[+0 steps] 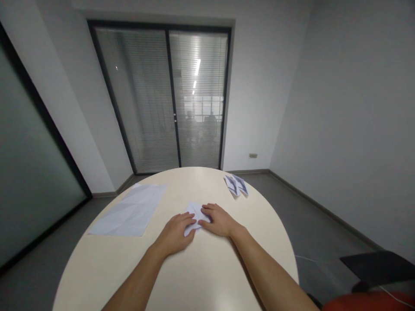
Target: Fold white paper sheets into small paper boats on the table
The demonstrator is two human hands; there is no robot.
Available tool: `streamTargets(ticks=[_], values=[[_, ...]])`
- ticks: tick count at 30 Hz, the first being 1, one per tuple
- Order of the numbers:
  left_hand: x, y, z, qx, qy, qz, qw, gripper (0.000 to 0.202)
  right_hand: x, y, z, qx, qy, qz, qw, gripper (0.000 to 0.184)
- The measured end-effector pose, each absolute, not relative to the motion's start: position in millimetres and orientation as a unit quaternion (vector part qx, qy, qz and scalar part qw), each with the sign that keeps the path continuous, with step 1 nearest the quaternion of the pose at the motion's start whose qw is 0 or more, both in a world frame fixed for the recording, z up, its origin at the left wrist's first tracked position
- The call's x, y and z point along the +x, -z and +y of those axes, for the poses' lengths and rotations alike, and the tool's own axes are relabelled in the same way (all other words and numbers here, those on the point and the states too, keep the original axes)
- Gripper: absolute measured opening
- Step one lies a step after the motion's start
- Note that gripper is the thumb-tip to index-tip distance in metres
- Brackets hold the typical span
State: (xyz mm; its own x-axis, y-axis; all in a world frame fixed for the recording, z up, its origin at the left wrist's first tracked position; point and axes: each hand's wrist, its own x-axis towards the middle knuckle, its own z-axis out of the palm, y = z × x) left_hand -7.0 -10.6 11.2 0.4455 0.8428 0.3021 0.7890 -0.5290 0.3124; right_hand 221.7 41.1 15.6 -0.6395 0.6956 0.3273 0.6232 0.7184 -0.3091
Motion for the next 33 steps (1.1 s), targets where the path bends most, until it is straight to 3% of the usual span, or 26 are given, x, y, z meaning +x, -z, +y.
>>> streamTargets(ticks=[6,16,33], values=[[-6.9,-11.5,-8.0,0.834,-0.227,0.498,0.072,0.031,223.4,-13.2,41.6,-0.356,-0.105,-0.903,0.217,0.059],[-4.6,-21.7,-9.8,0.800,-0.231,0.548,0.075,0.031,221.3,-14.5,40.9,-0.389,-0.122,-0.882,0.236,0.041],[-5.8,-23.1,-8.4,0.770,-0.217,0.597,0.060,0.031,222.2,-20.8,38.3,-0.426,-0.134,-0.865,0.226,0.039]])
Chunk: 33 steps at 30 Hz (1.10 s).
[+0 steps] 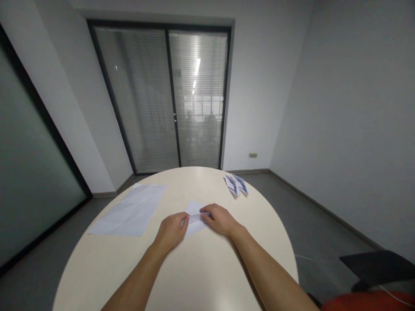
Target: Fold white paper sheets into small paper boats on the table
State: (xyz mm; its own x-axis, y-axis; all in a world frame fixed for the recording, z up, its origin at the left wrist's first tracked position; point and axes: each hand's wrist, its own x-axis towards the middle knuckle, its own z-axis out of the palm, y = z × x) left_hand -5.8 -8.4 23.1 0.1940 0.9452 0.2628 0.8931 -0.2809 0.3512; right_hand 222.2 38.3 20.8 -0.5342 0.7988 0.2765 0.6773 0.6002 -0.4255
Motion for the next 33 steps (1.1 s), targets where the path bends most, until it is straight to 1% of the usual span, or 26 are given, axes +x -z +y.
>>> streamTargets(ticks=[14,24,33], values=[[-6.9,-21.1,-6.2,0.765,-0.204,0.607,0.065,0.030,223.8,-17.6,40.6,-0.438,-0.127,-0.861,0.226,0.038],[-7.9,-16.7,-4.5,0.766,-0.208,0.605,0.064,0.033,223.3,-15.6,41.7,-0.437,-0.120,-0.861,0.230,0.040],[-6.1,-22.1,-6.9,0.763,-0.200,0.610,0.069,0.038,222.9,-17.1,40.7,-0.432,-0.115,-0.860,0.245,0.041]])
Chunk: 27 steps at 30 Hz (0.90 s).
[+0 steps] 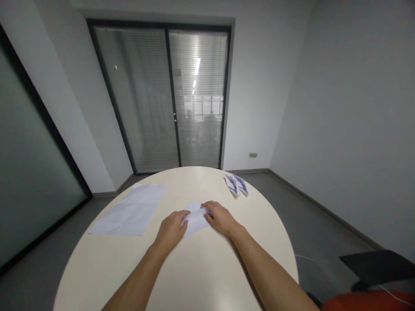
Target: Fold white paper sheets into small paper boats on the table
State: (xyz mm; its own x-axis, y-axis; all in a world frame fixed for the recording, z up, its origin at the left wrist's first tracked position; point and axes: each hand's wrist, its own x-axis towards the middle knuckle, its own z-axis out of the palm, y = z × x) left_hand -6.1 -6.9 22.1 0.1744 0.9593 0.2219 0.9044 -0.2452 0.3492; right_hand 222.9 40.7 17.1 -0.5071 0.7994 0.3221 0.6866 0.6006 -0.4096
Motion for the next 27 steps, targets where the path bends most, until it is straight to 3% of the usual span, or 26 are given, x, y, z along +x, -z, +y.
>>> streamTargets(ticks=[27], values=[[-9.7,-13.3,-2.7,0.788,-0.235,0.565,0.068,0.038,222.8,-9.8,46.2,-0.436,-0.068,-0.864,0.244,0.046]])
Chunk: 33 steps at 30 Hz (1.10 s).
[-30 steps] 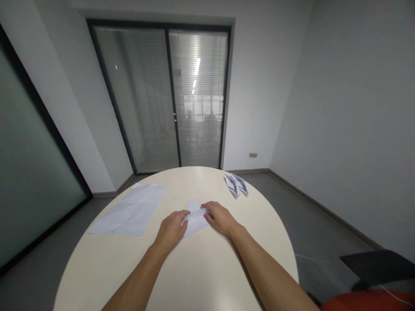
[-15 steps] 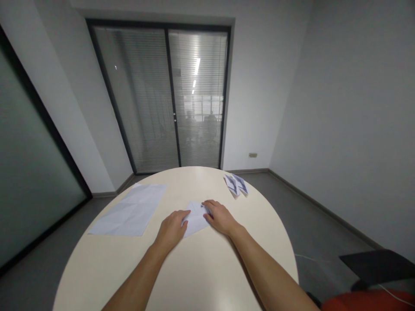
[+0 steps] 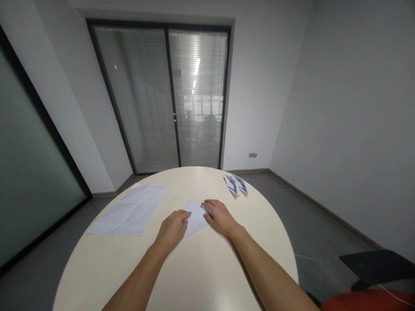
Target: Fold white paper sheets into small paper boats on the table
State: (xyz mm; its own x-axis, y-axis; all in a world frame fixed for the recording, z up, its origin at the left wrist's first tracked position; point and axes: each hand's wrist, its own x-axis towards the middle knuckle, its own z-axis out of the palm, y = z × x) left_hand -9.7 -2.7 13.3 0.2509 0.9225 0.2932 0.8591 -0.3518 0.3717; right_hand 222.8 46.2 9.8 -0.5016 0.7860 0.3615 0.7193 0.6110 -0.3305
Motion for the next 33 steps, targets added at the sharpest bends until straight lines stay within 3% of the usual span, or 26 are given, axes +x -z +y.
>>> streamTargets(ticks=[9,27,33], values=[[-9.4,-15.6,-4.9,0.778,-0.230,0.582,0.062,0.038,221.3,-21.6,42.0,-0.471,-0.056,-0.850,0.230,0.030],[-6.8,-13.6,-1.8,0.742,-0.194,0.641,0.023,0.032,220.1,-19.8,44.4,-0.542,-0.070,-0.817,0.185,0.034],[-9.3,-12.1,-0.8,0.797,-0.207,0.567,-0.011,0.051,220.2,-18.4,44.1,-0.542,-0.075,-0.816,0.188,0.034]])
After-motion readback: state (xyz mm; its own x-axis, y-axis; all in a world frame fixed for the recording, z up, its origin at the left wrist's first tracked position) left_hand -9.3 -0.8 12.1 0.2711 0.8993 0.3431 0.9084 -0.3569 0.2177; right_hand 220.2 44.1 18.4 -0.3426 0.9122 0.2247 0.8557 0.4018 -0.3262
